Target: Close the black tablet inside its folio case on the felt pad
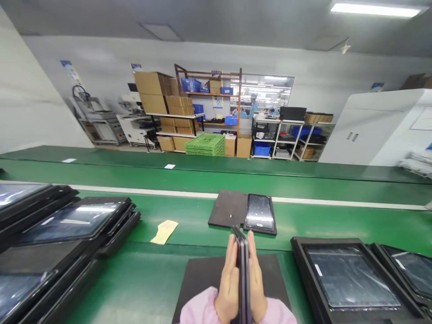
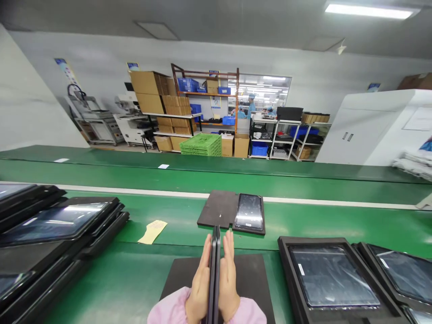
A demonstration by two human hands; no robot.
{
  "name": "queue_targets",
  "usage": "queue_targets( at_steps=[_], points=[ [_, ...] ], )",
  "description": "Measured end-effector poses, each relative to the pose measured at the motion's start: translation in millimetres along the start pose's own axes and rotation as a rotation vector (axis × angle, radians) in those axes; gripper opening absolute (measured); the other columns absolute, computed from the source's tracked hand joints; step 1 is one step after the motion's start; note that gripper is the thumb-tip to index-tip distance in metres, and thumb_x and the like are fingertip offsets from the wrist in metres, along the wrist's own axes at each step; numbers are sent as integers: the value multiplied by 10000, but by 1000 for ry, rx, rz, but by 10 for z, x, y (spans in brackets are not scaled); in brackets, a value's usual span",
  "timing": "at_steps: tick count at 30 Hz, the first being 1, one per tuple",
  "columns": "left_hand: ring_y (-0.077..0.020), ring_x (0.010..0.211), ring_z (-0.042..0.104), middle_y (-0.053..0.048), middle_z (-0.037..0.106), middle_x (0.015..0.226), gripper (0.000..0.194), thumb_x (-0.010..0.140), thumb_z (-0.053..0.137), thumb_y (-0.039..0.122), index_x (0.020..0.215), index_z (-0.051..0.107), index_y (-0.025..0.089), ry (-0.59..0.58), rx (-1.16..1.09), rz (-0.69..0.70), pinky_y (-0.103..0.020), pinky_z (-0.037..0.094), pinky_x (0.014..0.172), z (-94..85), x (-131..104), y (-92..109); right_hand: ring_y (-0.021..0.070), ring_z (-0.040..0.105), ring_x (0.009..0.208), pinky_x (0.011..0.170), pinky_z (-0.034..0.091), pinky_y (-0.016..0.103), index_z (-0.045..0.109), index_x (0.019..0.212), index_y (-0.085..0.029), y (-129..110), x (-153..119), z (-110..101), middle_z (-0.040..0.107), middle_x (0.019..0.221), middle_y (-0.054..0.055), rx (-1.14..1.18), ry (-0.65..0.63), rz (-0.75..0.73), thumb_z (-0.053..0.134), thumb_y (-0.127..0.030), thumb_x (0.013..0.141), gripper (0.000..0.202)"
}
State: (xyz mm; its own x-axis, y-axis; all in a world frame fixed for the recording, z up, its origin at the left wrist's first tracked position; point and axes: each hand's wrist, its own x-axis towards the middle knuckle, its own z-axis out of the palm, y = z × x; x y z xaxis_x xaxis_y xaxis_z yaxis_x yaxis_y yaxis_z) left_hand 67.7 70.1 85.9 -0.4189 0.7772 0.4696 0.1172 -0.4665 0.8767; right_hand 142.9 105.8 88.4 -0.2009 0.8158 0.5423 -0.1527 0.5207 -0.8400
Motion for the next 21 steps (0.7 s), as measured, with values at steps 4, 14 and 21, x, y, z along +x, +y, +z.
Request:
queue_targets(
  at_steps=[4, 14, 21],
  points=[
    [-179, 1323, 280, -29, 339, 1433, 513, 913, 302, 418, 1362, 371, 178, 18, -139, -303, -261, 273, 1087, 235, 234, 737, 209, 292, 1303, 1109, 232, 386, 367, 1365, -244, -712, 292, -31, 348, 1410, 20, 201, -47, 117, 310, -434, 951, 459],
    [-202, 1316, 301, 22, 384, 1409, 435, 899, 347, 430, 1295, 459, 288, 46, -264, -74, -256, 266, 1089, 279, -189, 1239, 239, 288, 1294, 1076, 316, 386, 378, 1362, -241, -1184, -86, -92, 365, 1394, 11, 300, 15, -1, 279, -465, 943, 485],
    [-243, 1316, 306, 17, 394, 1410, 430, 863, 432, 465, 1258, 502, 311, -6, -364, -22, -338, 189, 1122, 263, -195, 1239, 166, 266, 1302, 1050, 324, 238, 391, 1350, -274, -1406, -96, -79, 340, 1408, -27, 397, -31, -83, 276, -351, 970, 405]
  ],
)
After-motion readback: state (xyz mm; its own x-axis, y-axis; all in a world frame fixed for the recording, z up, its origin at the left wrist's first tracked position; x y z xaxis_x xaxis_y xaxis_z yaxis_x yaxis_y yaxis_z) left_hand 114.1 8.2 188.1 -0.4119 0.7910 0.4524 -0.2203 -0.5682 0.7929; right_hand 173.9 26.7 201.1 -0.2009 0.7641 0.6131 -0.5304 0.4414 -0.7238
